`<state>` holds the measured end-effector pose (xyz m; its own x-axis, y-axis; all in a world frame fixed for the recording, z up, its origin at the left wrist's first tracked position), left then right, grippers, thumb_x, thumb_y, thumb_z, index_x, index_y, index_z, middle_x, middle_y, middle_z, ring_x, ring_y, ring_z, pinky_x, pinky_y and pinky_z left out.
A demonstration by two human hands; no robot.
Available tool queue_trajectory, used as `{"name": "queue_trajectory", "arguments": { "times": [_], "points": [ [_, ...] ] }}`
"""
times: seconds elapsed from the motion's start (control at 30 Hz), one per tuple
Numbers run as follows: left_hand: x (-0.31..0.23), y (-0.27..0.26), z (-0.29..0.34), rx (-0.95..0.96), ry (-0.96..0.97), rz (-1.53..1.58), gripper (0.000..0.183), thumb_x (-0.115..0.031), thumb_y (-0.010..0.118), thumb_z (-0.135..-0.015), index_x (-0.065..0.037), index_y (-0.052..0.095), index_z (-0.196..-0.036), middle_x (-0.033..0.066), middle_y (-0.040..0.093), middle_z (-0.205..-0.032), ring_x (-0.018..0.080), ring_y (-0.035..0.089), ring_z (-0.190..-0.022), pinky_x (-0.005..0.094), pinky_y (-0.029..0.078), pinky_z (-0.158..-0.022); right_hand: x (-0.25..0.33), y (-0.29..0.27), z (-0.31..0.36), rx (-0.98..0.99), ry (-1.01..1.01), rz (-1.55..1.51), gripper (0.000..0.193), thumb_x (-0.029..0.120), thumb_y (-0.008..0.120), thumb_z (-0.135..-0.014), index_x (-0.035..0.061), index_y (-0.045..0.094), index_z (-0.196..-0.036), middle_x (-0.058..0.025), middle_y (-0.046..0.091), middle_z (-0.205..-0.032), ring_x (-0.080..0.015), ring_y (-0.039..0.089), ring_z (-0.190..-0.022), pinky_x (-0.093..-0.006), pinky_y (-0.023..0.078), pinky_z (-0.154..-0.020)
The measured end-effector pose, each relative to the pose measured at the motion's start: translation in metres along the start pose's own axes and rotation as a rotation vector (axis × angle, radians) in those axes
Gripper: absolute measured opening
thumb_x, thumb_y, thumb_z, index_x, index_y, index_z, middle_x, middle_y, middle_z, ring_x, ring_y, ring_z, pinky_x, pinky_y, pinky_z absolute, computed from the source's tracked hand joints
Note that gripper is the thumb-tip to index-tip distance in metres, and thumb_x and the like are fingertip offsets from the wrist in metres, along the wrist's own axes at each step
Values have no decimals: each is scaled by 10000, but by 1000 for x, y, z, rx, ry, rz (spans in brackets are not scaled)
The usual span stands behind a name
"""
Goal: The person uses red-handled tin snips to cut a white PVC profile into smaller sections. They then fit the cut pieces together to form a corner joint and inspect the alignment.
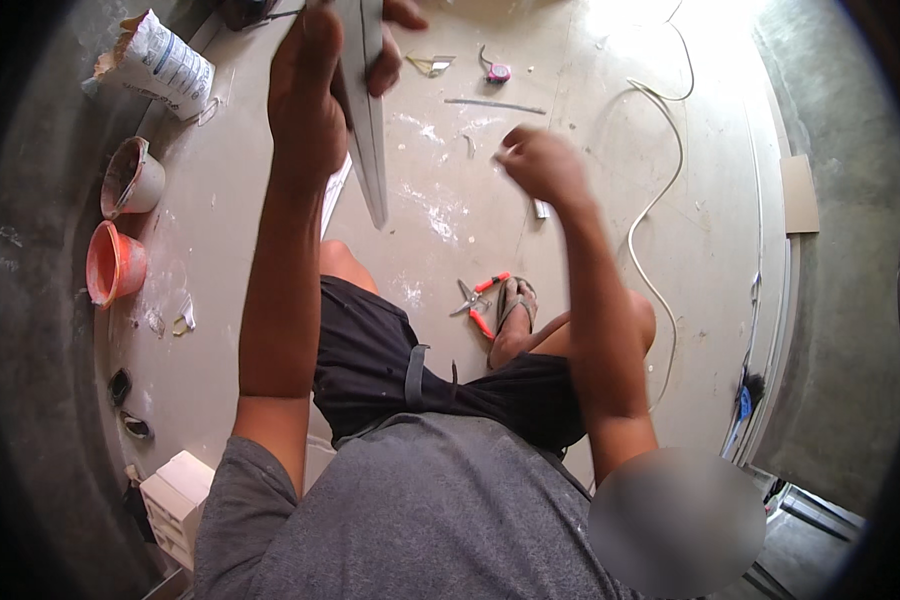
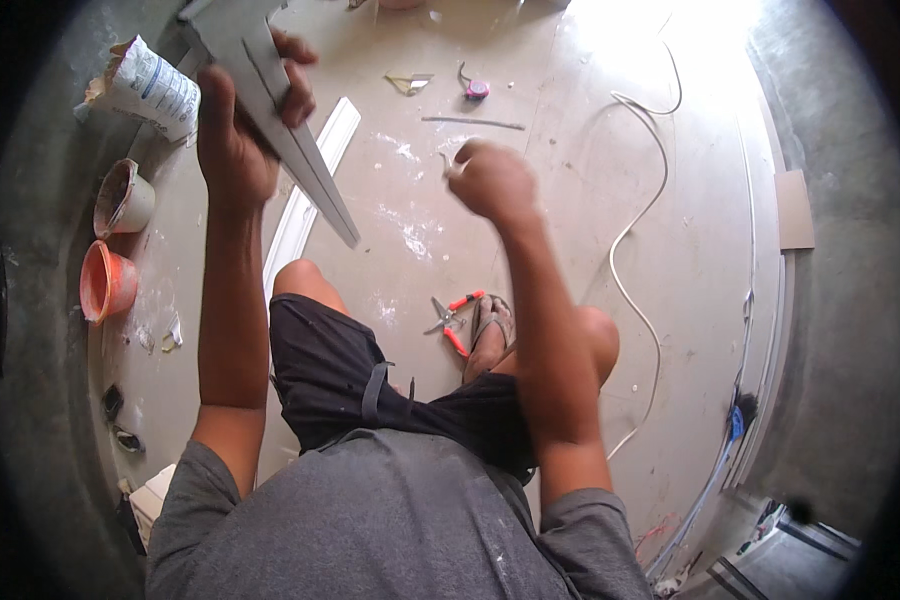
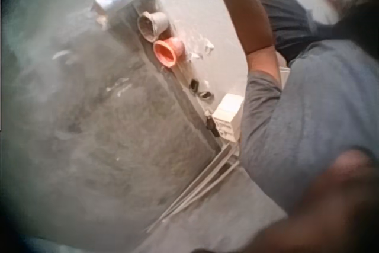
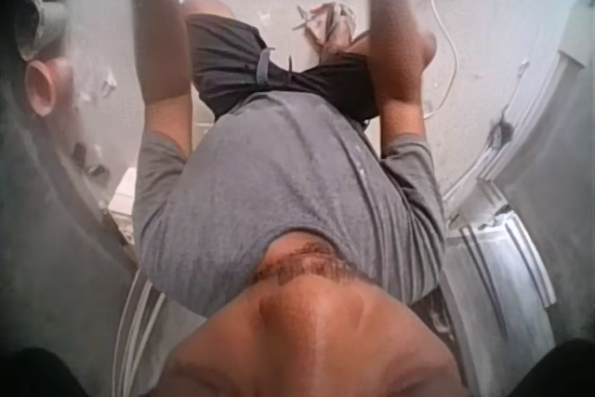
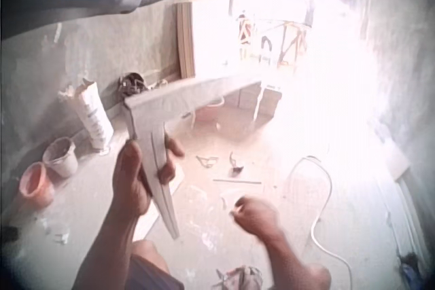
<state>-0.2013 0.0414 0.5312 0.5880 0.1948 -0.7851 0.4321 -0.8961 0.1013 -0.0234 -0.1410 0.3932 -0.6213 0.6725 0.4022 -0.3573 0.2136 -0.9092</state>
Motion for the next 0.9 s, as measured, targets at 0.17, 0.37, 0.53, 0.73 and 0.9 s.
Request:
{"name": "queue_trajectory", "arguments": {
  "times": [0.17,0.37,0.53,0.73,0.9],
  "points": [
    [-6,-12,-14,-22,44,-149,550,-538,456,-1033,-18,559,-1181,146,672,-1057,80,445,-636,250,367,-594,-67,252,43,717,209,422,905,527,896,-627,165,544,-1379,-165,467,-1481,-400,400,-1400,-643,343,-1104],
    [-5,-28,13,-82,-125,-172,282,-226,661,-997,-24,561,-1167,51,699,-930,84,605,-789,253,490,-712,-101,342,164,482,37,600,971,540,773,-735,93,391,-1507,-235,302,-1589,-435,216,-1490,-704,125,-1156],
    [-2,-54,40,-101,-200,-342,328,-305,594,-1024,-46,533,-1215,2,625,-916,10,389,-660,181,339,-602,-136,364,137,250,-171,558,333,255,487,-942,74,650,-1169,-169,610,-1182,-428,526,-1210,-703,261,-1101],
    [-17,-65,55,-207,-272,-343,303,-284,604,-1020,-35,544,-1180,1,603,-879,29,434,-682,206,383,-625,-84,311,100,210,-103,16,390,209,615,-864,21,546,-1199,-248,569,-1173,-381,597,-1080,-600,456,-950],
    [-15,-45,49,-205,-262,-472,313,-274,685,-969,-42,567,-1143,2,617,-828,57,510,-724,226,420,-646,-63,260,24,-130,404,-964,270,101,620,-924,-3,497,-1141,-137,608,-829,-272,662,-713,-404,566,-645]
  ]
}}
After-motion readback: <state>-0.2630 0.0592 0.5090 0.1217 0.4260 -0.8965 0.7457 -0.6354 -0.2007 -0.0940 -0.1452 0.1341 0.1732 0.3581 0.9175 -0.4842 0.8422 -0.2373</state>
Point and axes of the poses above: each hand's wrist, its own z-axis away from the middle knuckle, its own y-axis out of the palm, x = y × z, the point moved 4 cm from there along -z, towards the middle knuckle
